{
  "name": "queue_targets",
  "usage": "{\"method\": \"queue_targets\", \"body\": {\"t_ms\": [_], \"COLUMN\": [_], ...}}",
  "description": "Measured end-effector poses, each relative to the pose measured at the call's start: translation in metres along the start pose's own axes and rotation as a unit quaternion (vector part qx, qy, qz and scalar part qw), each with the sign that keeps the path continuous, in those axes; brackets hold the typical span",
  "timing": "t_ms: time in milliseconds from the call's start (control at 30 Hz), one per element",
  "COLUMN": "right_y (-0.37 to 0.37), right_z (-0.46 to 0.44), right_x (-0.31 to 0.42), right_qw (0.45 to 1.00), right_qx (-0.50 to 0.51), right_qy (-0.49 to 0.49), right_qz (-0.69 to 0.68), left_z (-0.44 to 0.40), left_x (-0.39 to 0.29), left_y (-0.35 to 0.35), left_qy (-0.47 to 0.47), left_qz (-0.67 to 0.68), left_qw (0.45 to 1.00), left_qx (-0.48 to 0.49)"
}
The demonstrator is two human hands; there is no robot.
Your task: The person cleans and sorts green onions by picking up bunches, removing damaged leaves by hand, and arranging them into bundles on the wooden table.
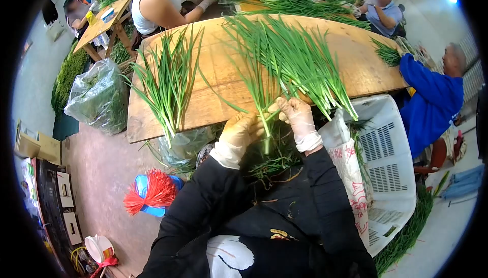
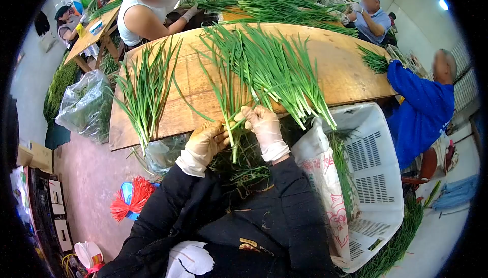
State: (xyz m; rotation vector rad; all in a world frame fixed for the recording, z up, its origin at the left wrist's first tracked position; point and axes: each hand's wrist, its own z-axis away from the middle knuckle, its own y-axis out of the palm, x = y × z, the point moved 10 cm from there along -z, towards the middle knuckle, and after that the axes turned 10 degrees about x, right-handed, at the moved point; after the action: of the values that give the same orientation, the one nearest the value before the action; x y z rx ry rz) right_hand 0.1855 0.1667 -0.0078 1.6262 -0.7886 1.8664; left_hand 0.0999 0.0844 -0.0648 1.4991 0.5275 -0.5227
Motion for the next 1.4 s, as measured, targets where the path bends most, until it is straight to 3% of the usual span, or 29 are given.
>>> {"method": "queue_targets", "body": {"t_ms": [67,167,233,367,400,467,500,533,600,633,667,700,733,800,833,933,1000,1033,1067,1133,1200,1267,1333,1400], "right_y": [0.001,0.008,0.025,0.045,0.046,0.069,0.061,0.061,0.038,0.033,0.02,0.013,0.012,0.023,0.028,0.017,-0.011,-0.012,-0.001,0.007,0.008,0.009,0.01,0.036], "right_z": [0.0,0.008,0.019,0.068,0.081,0.124,0.141,0.14,0.092,0.079,0.061,0.05,0.043,0.045,0.043,0.032,0.046,0.046,0.039,0.031,0.026,0.019,0.014,0.004], "right_x": [-0.001,0.011,0.023,0.007,0.005,-0.003,-0.039,-0.035,0.004,0.024,0.036,0.053,0.07,0.097,0.096,0.074,0.064,0.054,0.049,0.03,0.028,0.019,0.026,0.014], "right_qw": [1.0,0.999,0.986,0.96,0.942,0.823,0.763,0.764,0.873,0.915,0.963,0.975,0.957,0.92,0.919,0.946,0.933,0.947,0.971,0.983,0.979,0.991,0.99,0.987], "right_qx": [0.005,0.029,0.116,0.276,0.327,0.558,0.59,0.589,0.389,0.342,0.236,0.139,0.083,-0.01,-0.011,-0.066,-0.123,-0.136,-0.082,-0.047,-0.036,-0.031,-0.058,0.077], "right_qy": [0.002,-0.032,-0.091,-0.005,0.004,0.088,0.247,0.246,0.018,-0.069,-0.069,-0.112,-0.146,-0.243,-0.244,-0.215,-0.337,-0.291,-0.219,-0.139,-0.129,-0.085,-0.107,0.032], "right_qz": [0.004,-0.019,-0.072,-0.048,-0.068,-0.067,0.092,0.093,0.295,0.2,0.114,0.132,0.237,0.308,0.308,0.233,-0.037,-0.012,0.042,0.114,0.154,0.103,0.064,0.136], "left_z": [-0.001,-0.003,-0.009,-0.003,-0.003,-0.003,-0.005,-0.003,0.004,0.005,0.007,0.008,0.009,0.007,0.006,0.008,0.009,0.01,0.011,0.006,0.011,0.012,0.012,0.012], "left_x": [0.003,0.005,0.007,-0.01,-0.009,-0.012,-0.014,-0.014,-0.012,-0.013,-0.014,-0.016,-0.018,-0.016,-0.015,-0.015,-0.015,-0.005,0.007,0.022,0.029,0.023,0.025,0.027], "left_y": [0.001,0.006,-0.009,0.005,-0.001,-0.005,-0.001,0.0,-0.002,0.004,0.009,0.017,0.023,0.025,0.028,0.038,0.04,0.026,0.012,-0.003,-0.002,0.008,0.007,0.008], "left_qy": [0.013,-0.025,-0.033,-0.041,-0.039,-0.021,-0.01,-0.01,-0.039,-0.041,-0.041,-0.033,-0.026,-0.026,-0.015,-0.001,0.007,-0.014,-0.037,-0.058,-0.095,-0.078,-0.085,-0.083], "left_qz": [0.057,-0.005,-0.048,-0.083,-0.082,-0.053,-0.04,-0.04,-0.091,-0.108,-0.11,-0.11,-0.11,-0.111,-0.081,0.002,0.058,0.113,0.166,0.158,0.162,0.152,0.17,0.185], "left_qw": [0.998,1.0,0.998,0.994,0.994,0.997,0.999,0.999,0.994,0.993,0.993,0.993,0.994,0.993,0.996,0.996,0.994,0.993,0.985,0.985,0.98,0.985,0.981,0.977], "left_qx": [0.012,0.004,-0.01,-0.053,-0.055,-0.058,0.0,0.001,-0.034,-0.026,-0.026,-0.011,0.004,0.02,0.046,0.084,0.094,0.04,-0.014,-0.019,-0.057,-0.031,-0.037,-0.065]}}
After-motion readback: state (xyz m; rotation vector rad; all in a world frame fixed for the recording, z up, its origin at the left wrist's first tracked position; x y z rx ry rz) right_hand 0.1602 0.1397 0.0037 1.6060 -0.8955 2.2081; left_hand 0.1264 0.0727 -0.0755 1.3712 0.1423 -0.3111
